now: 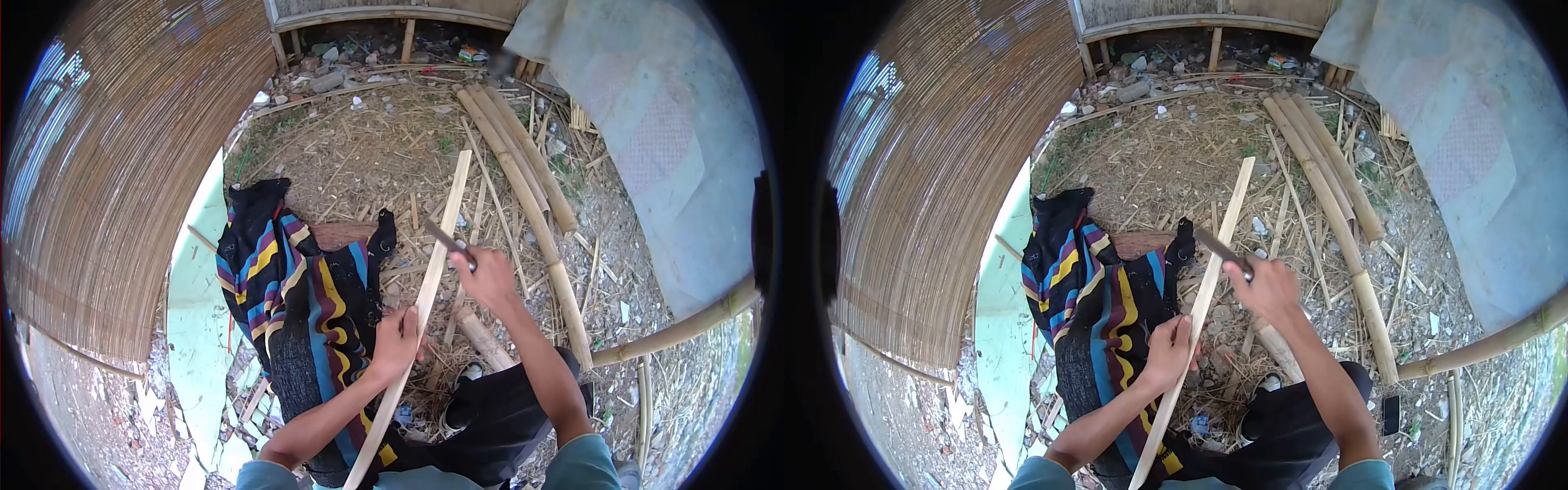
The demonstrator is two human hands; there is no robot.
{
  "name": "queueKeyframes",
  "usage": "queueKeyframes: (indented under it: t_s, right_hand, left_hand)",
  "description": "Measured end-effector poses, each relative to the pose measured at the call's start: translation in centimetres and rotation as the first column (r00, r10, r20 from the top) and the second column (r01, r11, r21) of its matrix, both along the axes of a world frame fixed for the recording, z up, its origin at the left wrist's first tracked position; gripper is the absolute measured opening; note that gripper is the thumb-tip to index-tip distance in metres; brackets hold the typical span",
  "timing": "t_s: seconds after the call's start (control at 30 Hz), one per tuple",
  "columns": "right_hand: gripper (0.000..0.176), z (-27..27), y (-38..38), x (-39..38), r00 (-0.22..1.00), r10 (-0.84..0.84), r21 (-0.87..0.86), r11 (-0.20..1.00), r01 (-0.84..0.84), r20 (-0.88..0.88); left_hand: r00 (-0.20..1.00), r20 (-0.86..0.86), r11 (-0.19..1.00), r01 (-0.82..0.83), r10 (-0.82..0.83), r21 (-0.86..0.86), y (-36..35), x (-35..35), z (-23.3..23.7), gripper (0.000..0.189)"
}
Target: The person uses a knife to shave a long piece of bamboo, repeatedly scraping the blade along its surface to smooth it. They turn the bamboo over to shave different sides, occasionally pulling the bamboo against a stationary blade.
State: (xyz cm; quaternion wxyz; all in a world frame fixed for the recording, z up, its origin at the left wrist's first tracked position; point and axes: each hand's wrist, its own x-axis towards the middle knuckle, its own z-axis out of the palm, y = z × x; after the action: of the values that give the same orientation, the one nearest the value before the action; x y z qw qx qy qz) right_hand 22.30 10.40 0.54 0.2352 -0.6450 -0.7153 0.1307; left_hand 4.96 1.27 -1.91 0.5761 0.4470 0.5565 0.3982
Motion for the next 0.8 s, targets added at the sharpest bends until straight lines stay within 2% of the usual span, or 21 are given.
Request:
queueKeyframes:
  t_s: [0.03,0.13,0.23,0.27,0.3,0.33,0.47,0.53,0.6,0.67,0.73,0.8]
  right_hand:
    - [0.052,0.3,0.7,0.8,1.000,-0.001,-0.002,1.000,0.001,0.002]
    - [0.051,0.7,0.8,1.4,1.000,-0.010,0.063,0.998,0.009,0.008]
    - [0.049,-0.1,-2.3,-0.2,0.972,0.218,-0.062,0.973,-0.223,-0.084]
    - [0.049,-0.1,-3.2,-0.8,0.972,0.215,-0.052,0.974,-0.221,-0.090]
    - [0.047,0.0,-3.9,-1.3,0.946,0.325,-0.017,0.945,-0.325,-0.016]
    - [0.045,-0.1,-4.3,-1.9,0.901,0.428,0.011,0.903,-0.430,0.063]
    - [0.045,-1.7,-5.2,-2.3,0.883,0.469,0.040,0.882,-0.469,0.011]
    - [0.047,-0.1,-5.3,-2.0,0.879,0.467,0.061,0.879,-0.473,0.096]
    - [0.049,-0.4,-4.9,-1.9,0.886,0.447,0.068,0.887,-0.456,0.121]
    - [0.058,-1.2,-4.2,-2.2,0.919,0.362,0.170,0.907,-0.386,0.157]
    - [0.061,-0.7,-3.8,-2.3,0.927,0.344,0.181,0.912,-0.368,0.152]
    - [0.062,-0.3,-3.7,-2.5,0.900,0.375,0.201,0.886,-0.418,0.222]
  left_hand:
    - [0.997,0.075,1.000,-0.009,0.010,-0.015,-0.1,0.2,0.0,0.035]
    - [0.990,0.143,1.000,-0.005,0.008,-0.022,0.8,0.0,-0.3,0.035]
    - [0.982,0.186,0.999,-0.031,0.035,-0.022,1.2,-0.3,-0.1,0.034]
    - [0.977,0.208,0.999,-0.042,0.046,-0.020,1.6,-0.3,-0.3,0.033]
    - [0.981,0.188,0.999,-0.041,0.044,-0.024,2.0,-0.3,-0.4,0.033]
    - [0.965,0.249,0.997,-0.070,0.075,-0.029,2.0,-0.3,-0.3,0.026]
    - [0.976,0.199,0.993,-0.077,0.093,-0.086,0.9,-0.7,-1.1,0.016]
    - [0.959,0.278,0.996,-0.033,0.053,-0.077,0.7,-0.6,-0.6,0.017]
    - [0.973,0.223,0.997,-0.039,0.054,-0.073,0.8,-0.5,0.1,0.019]
    - [0.992,0.089,0.996,-0.087,0.084,0.027,1.4,-0.6,0.0,0.021]
    - [0.991,0.101,0.993,-0.097,0.090,0.070,1.7,-0.5,0.2,0.023]
    - [0.984,0.128,0.992,-0.126,0.123,0.022,1.5,-0.6,0.5,0.023]
